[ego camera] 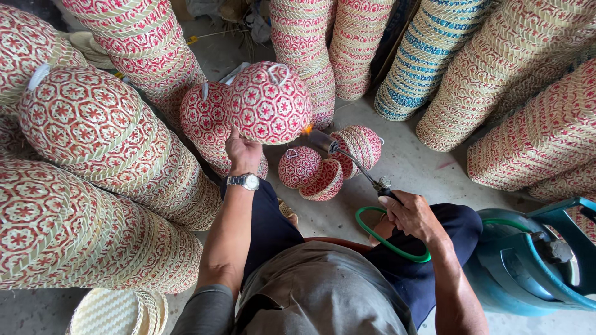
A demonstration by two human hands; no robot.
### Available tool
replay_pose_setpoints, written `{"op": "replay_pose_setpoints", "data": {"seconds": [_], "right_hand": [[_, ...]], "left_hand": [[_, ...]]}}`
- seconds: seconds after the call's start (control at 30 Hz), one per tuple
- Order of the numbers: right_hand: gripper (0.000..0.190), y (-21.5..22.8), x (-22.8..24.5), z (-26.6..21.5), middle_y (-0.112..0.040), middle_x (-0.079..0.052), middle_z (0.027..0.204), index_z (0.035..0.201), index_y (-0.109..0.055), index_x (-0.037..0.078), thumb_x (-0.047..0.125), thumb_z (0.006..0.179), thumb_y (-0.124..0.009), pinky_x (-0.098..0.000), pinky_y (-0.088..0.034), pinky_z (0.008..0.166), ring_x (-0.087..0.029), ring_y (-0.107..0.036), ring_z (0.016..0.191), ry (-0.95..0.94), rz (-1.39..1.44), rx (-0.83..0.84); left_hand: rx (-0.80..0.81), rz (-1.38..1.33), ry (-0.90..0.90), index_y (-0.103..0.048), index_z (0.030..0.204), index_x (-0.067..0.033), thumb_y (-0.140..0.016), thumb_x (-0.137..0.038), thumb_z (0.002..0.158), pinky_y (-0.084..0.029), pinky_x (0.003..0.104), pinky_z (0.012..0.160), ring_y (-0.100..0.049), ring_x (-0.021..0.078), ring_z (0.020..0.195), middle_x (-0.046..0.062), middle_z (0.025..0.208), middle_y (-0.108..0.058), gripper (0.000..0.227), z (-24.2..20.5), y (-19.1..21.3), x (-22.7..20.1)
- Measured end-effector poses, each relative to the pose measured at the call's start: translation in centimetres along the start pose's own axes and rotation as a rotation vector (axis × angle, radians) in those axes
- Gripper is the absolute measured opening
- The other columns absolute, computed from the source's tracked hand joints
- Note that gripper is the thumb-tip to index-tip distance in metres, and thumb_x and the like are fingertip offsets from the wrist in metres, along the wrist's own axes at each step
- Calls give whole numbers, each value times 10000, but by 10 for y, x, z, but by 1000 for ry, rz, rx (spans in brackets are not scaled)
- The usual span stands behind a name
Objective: The person uses a blowtorch to apply heat to the surface of woven baskets. They pick up each basket, rotate it to treat the exterior and interior, and then place it back in a stack.
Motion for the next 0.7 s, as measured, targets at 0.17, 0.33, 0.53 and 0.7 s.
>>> {"op": "replay_pose_setpoints", "data": {"seconds": [0.17,0.33,0.53,0.7], "right_hand": [[449,3,1,-2,-585,-55,544,711,-625,19,383,972,-614,-330,-445,401,-146,-533,418,31,9,-9],[448,-8,5,-4,-573,-43,540,718,-620,28,402,965,-620,-327,-439,399,-134,-521,420,45,-9,67],[442,-14,12,-1,-583,-49,535,735,-620,27,398,974,-616,-314,-458,410,-123,-548,428,105,-76,38],[423,-7,12,2,-591,-47,561,747,-638,15,367,980,-604,-330,-453,405,-136,-530,427,56,44,9]], "left_hand": [[3,-24,8,-580,1294,42,-351,-284,1115,-595,433,977,-706,269,1083,180,1232,-707,437,-7,-5,-13],[-16,0,-1,-553,1329,52,-346,-300,1118,-582,480,1015,-693,294,1132,191,1266,-689,460,-17,-14,-13],[-143,-136,-6,-550,1327,61,-326,-328,1098,-589,488,998,-695,298,1125,204,1265,-685,504,-28,-18,-8],[-109,-165,-3,-575,1325,58,-398,-299,1120,-615,435,944,-707,258,1078,185,1221,-709,448,-20,-1,-12]]}}
Point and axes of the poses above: each hand's wrist, its own z-axis towards the middle knuckle, its own y-axis out of the back of the hand, x = y × z, the point moved 6 cm from there along z, towards the middle knuckle
